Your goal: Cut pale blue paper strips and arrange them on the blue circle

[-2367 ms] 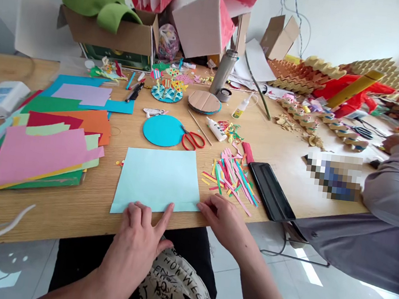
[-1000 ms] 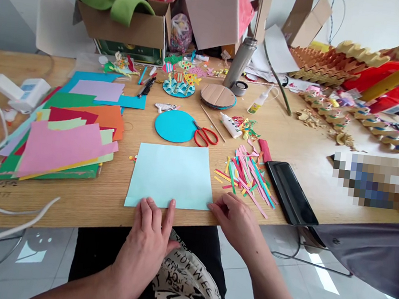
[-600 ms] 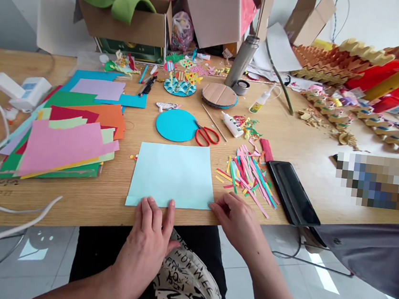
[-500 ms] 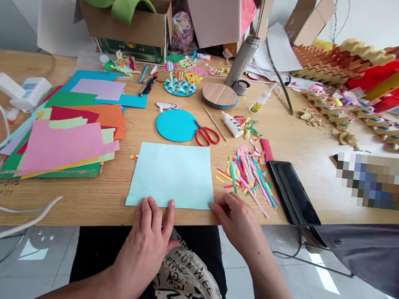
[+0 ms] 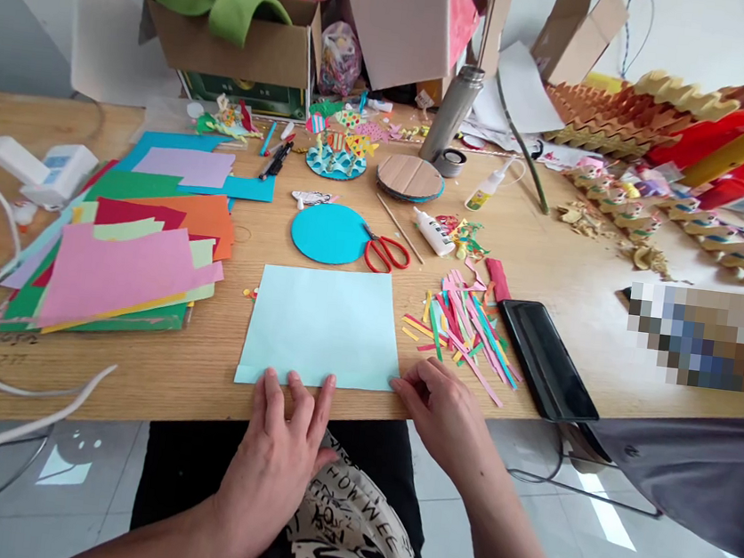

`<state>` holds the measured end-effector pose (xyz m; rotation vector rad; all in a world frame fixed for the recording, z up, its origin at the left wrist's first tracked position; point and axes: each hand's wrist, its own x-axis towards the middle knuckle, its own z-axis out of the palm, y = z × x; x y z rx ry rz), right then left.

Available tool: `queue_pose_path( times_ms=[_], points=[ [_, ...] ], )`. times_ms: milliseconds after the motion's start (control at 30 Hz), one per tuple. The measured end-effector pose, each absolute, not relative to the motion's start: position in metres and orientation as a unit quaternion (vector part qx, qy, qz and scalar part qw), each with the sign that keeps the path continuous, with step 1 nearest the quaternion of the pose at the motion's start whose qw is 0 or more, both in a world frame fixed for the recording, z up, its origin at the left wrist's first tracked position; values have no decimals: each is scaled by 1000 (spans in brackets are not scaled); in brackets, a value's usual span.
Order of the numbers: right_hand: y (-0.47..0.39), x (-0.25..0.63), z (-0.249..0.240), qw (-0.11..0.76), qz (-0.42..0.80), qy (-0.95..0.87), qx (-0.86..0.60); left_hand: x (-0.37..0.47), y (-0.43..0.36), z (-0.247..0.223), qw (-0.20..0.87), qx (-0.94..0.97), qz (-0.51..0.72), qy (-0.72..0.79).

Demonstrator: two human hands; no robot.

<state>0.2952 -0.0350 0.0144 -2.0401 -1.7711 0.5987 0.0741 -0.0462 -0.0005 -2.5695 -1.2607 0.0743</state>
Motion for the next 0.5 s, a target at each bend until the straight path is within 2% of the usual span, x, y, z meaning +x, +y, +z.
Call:
queue_pose_path(
  times_ms=[167,500],
  points=[
    [-35,295,15,183,218,-628,-724,75,-46,0,117,-889,13,-443],
    [-36,295,15,199,211,-637,-715,78,-44,3,140,-886,6,-441]
  ],
)
